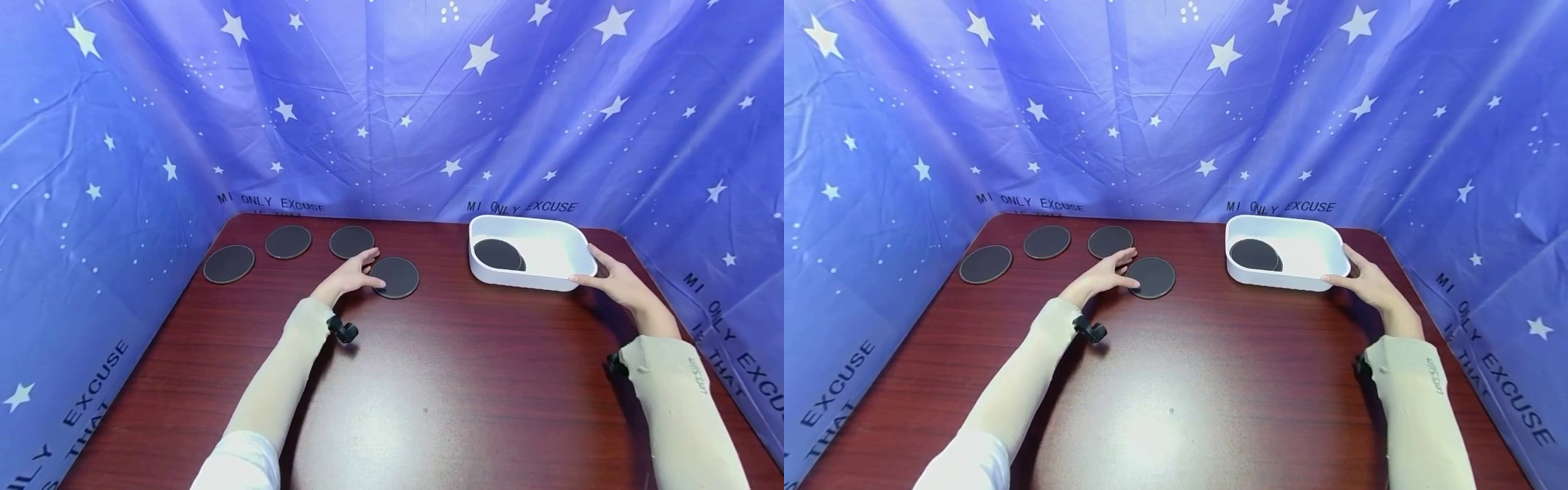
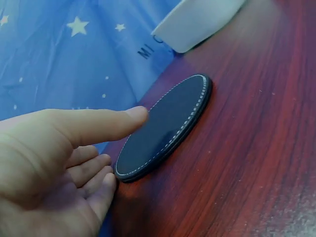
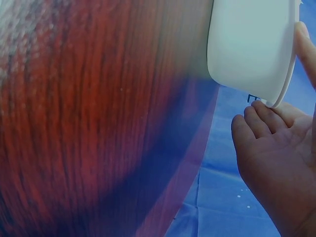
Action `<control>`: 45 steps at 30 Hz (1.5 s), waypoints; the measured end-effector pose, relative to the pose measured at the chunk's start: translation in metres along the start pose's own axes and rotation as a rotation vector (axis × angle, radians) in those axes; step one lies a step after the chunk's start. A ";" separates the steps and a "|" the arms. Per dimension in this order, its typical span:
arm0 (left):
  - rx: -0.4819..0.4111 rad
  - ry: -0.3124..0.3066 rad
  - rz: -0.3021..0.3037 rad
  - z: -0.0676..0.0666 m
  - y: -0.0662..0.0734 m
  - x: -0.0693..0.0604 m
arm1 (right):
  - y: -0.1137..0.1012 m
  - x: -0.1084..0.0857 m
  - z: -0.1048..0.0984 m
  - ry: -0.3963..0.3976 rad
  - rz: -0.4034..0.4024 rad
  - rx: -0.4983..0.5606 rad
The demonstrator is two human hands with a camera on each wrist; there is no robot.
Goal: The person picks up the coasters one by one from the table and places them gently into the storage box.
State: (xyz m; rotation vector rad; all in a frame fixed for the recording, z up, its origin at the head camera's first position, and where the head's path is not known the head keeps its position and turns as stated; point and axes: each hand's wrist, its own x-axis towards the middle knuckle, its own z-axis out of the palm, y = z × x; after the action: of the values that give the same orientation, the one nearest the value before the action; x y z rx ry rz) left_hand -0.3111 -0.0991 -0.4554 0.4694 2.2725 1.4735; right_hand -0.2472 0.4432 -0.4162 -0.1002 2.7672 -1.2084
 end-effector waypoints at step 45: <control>0.146 0.160 -0.046 0.006 0.016 0.001 | 0.003 0.000 0.002 0.012 -0.033 0.018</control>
State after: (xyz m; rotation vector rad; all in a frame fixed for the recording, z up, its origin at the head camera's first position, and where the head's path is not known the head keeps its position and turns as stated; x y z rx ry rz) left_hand -0.3074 -0.0877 -0.4434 0.3492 2.5112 1.3731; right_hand -0.2474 0.4440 -0.4195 -0.1385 2.7751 -1.2455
